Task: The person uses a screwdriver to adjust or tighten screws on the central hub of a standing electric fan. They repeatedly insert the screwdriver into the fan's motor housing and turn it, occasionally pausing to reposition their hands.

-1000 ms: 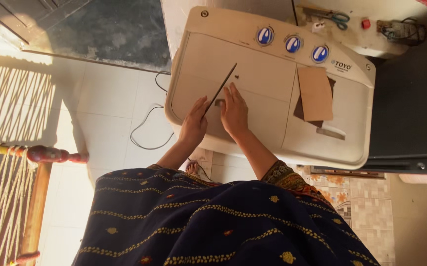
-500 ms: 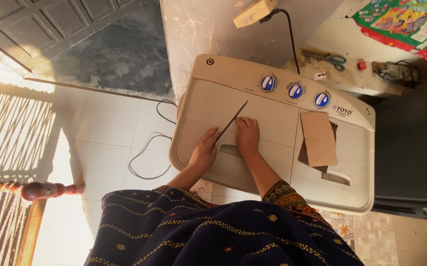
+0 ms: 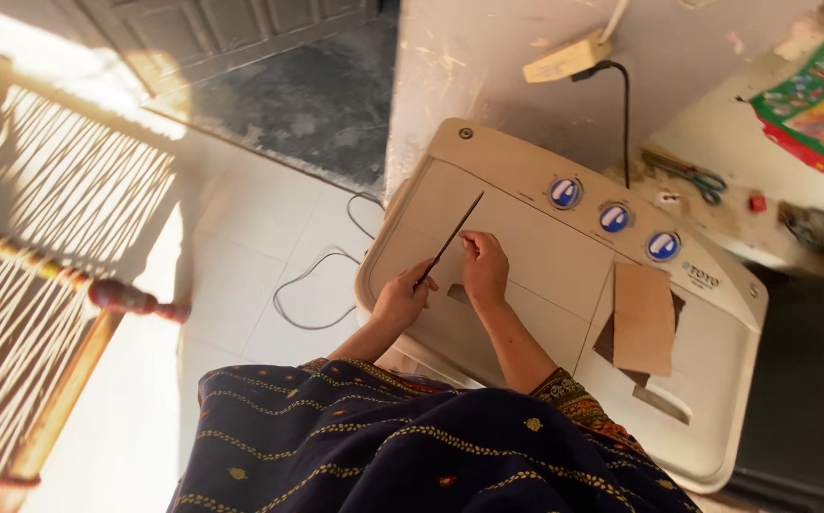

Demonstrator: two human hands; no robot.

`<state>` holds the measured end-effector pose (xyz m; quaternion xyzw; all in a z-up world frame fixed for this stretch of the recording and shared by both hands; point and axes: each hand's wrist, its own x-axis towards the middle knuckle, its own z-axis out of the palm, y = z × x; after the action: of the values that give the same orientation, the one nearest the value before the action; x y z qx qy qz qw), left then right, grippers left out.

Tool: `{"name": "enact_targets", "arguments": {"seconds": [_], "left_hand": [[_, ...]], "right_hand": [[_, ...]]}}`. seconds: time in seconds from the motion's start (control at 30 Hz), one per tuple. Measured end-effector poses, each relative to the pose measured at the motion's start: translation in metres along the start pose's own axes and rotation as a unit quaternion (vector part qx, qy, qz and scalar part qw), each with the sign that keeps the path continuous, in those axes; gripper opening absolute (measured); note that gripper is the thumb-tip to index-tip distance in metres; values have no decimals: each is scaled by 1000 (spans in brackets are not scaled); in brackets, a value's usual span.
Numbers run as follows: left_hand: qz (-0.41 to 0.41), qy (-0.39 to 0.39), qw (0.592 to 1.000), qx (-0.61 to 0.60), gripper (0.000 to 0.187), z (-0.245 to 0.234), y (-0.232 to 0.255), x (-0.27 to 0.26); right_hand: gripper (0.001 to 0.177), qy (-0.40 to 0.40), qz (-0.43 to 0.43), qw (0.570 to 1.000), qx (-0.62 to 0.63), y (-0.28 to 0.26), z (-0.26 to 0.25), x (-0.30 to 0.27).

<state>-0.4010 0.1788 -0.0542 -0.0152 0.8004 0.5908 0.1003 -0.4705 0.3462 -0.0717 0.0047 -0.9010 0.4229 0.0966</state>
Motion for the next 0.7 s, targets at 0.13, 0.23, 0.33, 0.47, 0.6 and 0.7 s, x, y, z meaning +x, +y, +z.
{"name": "enact_targets", "arguments": {"seconds": [0.13,0.23,0.33,0.47,0.6,0.7], "left_hand": [[-35,76,996,-18,50,1,-6,-34],[-13,141,989,-42,49,5,-10,-64],[-14,190,978,-82,51,7,-13,-96],[-10,262,951,-162,51,14,-19,-135],[-11,341,916,-209,48,17,-33,-176],[3,409,882,-234,46,9,-46,-204]], "right_hand": [[14,-41,-43,993,97,-31,9,0],[18,-106,-72,979,161,-46,15,-10],[17,-170,-100,962,188,-55,24,-23],[16,-268,-87,925,256,-64,40,-43],[17,-394,-24,840,373,-93,58,-72],[21,-481,62,760,432,-129,63,-94]]}}
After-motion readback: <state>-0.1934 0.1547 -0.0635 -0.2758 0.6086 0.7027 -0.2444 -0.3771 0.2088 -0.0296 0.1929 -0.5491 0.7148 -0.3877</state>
